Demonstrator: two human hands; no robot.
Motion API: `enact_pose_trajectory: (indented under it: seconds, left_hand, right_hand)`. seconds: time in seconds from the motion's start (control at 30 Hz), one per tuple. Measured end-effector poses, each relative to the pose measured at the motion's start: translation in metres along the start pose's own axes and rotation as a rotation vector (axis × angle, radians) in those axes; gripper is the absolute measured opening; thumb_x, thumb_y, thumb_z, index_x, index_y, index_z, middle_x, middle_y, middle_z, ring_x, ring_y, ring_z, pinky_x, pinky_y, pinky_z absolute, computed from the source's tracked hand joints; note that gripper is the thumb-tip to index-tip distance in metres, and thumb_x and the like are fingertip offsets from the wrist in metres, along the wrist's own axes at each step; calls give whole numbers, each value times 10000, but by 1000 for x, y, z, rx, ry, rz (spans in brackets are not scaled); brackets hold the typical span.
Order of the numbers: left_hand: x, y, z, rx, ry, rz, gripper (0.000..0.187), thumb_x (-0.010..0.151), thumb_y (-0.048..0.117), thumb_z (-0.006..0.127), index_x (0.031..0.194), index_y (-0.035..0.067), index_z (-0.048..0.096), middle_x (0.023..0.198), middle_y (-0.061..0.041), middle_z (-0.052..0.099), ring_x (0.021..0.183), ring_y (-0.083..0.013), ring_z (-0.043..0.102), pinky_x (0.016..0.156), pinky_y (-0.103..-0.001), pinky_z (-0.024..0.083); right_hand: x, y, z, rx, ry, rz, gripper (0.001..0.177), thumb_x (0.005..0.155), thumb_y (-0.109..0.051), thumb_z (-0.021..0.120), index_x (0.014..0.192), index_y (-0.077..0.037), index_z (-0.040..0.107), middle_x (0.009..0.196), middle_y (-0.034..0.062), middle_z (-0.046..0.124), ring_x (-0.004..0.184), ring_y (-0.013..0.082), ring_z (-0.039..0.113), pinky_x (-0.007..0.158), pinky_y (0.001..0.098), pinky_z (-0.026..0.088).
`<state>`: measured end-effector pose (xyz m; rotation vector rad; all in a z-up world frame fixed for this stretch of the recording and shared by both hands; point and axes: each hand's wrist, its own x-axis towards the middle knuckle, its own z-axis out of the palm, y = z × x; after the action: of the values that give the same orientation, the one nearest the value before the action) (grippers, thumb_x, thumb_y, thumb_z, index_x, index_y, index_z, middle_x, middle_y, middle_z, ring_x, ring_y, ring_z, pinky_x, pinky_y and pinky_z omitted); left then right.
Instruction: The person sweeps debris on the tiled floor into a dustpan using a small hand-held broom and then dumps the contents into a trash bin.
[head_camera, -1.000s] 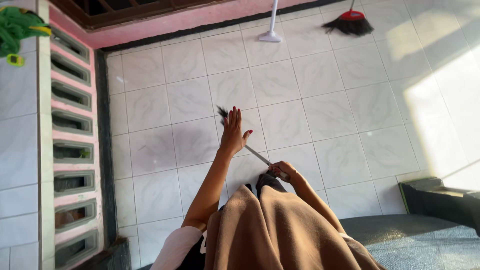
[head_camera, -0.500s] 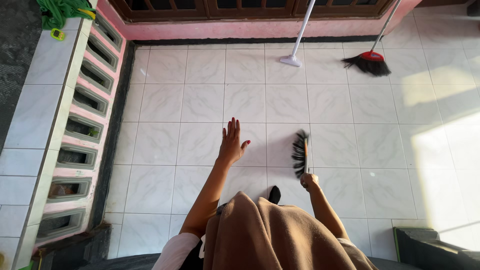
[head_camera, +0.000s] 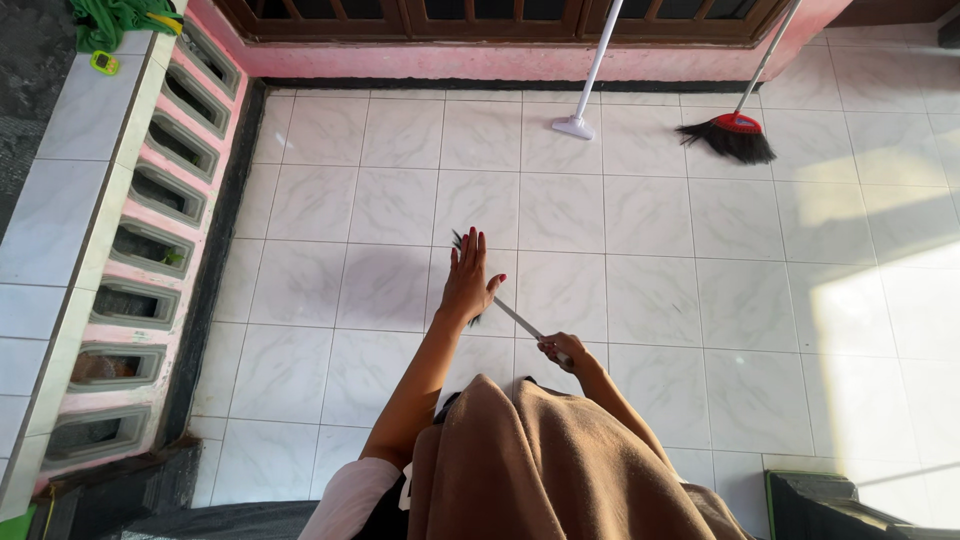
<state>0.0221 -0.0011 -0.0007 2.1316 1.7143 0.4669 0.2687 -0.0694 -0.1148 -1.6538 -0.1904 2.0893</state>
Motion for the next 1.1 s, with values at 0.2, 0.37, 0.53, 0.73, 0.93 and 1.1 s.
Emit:
enact_pose_trajectory:
  seconds: [0.2,0.37,0.53,0.73,0.93,1.1]
  left_hand:
    - [-4,12,11,44,35,-27,961,985,444,651,1605,-14,77,1686,-236,71,1564,-395,115,1242,-558,143]
    - [-17,16,15,30,30,-78,946,990,432,639,1617,-11,87,1697,-237,68,1567,-393,120,1249,-551,150]
    - [-9,13,17,42,17,-107,948,987,436,638,1613,-10,84,1694,-237,67,1568,-394,117,1249,-547,148]
    - [31,4,25,50,-40,-78,960,976,433,643,1610,-16,79,1694,-233,67,1565,-389,120,1249,-546,152]
    - [88,-7,16,29,-33,-1,970,964,448,644,1609,-19,90,1694,-238,69,1571,-387,122,1246,-550,161]
    - [126,-31,-7,19,14,18,948,989,443,642,1599,-34,94,1689,-253,74,1565,-401,115,1242,-562,149]
  right_hand:
    - [79,-15,-52,115,101,32,155,949,-6,590,1001,139,574,827,206,646,497,79,462,416,199,416]
    - [49,-33,-90,-67,409,-84,156,896,-3,586,750,48,563,646,130,569,454,149,480,362,283,349]
    - [0,-51,-61,-326,528,-173,251,871,3,561,629,67,578,553,135,556,381,173,480,310,321,323]
    - [8,-44,-13,-168,95,-178,74,954,-18,576,1011,27,587,791,131,599,513,116,457,412,251,394]
    - [77,-70,23,88,-160,-2,83,933,-10,619,1010,-7,590,811,124,611,500,67,419,416,184,358]
    - [150,-101,12,134,-23,0,123,942,-11,611,894,34,507,696,64,507,497,111,431,408,243,364]
